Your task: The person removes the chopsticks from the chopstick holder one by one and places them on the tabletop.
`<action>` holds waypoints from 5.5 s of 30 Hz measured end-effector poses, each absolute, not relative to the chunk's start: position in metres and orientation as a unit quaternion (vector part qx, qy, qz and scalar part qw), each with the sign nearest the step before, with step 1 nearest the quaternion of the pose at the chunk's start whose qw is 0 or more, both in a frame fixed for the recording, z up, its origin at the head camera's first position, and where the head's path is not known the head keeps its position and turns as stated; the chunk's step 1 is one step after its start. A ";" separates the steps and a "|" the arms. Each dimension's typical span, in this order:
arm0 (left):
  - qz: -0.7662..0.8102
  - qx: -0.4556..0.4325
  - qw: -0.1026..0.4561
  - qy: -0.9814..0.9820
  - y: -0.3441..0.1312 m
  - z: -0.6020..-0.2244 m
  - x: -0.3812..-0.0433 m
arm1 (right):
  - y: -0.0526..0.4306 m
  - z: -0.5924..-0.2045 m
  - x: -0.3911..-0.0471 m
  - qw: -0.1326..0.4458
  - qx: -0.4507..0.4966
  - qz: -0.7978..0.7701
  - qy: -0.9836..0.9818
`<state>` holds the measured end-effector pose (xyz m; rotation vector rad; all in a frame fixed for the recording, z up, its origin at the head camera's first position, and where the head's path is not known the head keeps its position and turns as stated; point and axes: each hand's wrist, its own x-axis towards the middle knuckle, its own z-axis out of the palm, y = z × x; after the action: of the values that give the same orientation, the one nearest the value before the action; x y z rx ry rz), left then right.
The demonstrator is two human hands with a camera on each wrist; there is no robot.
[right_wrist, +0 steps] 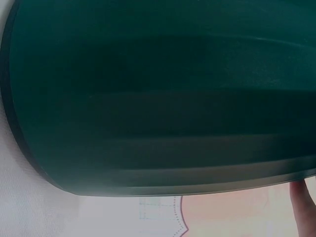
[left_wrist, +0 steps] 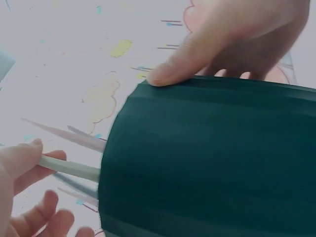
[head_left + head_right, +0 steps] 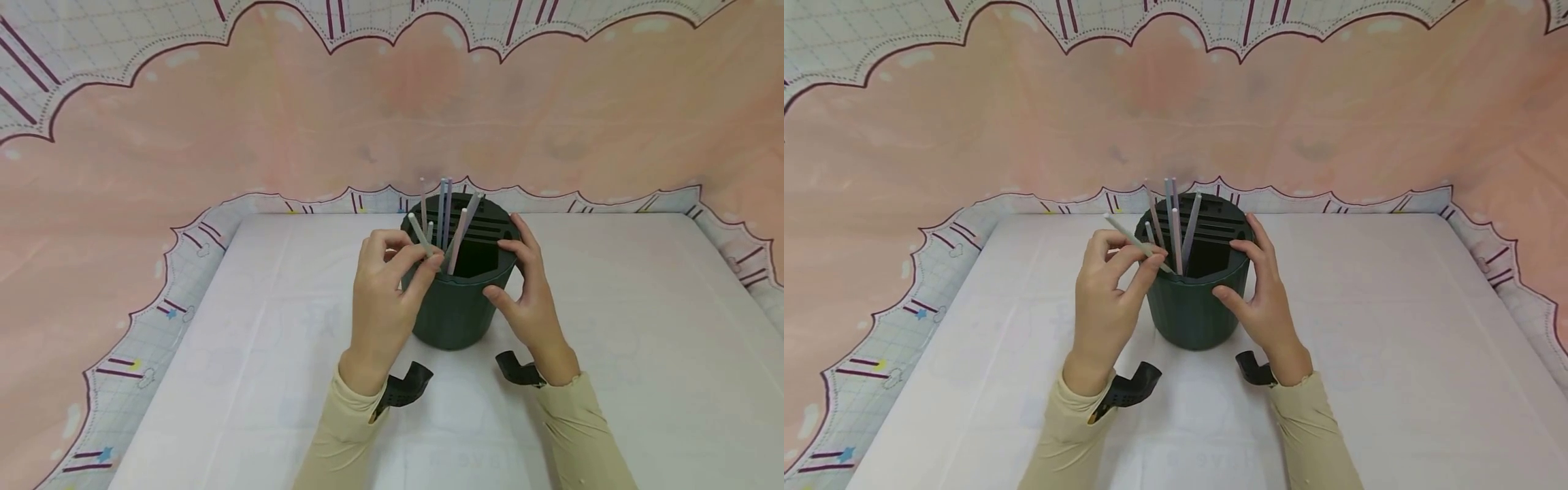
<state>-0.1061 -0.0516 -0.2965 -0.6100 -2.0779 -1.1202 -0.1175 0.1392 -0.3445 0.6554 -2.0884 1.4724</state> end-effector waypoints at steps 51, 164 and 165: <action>-0.489 -0.096 0.326 -0.803 -0.117 -0.334 -0.150 | 0.142 -0.344 -0.119 0.234 0.228 0.555 -0.765; -0.438 -0.238 0.165 -0.851 -0.081 -0.320 -0.129 | 0.140 -0.344 -0.118 0.244 0.230 0.554 -0.762; -0.428 -0.235 0.164 -0.857 -0.079 -0.319 -0.128 | 0.140 -0.344 -0.118 0.244 0.230 0.555 -0.762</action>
<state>-0.1281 -0.0791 -0.3194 -0.6705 -2.4437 -1.2193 -0.1176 0.1396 -0.3441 0.6270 -2.0802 1.5156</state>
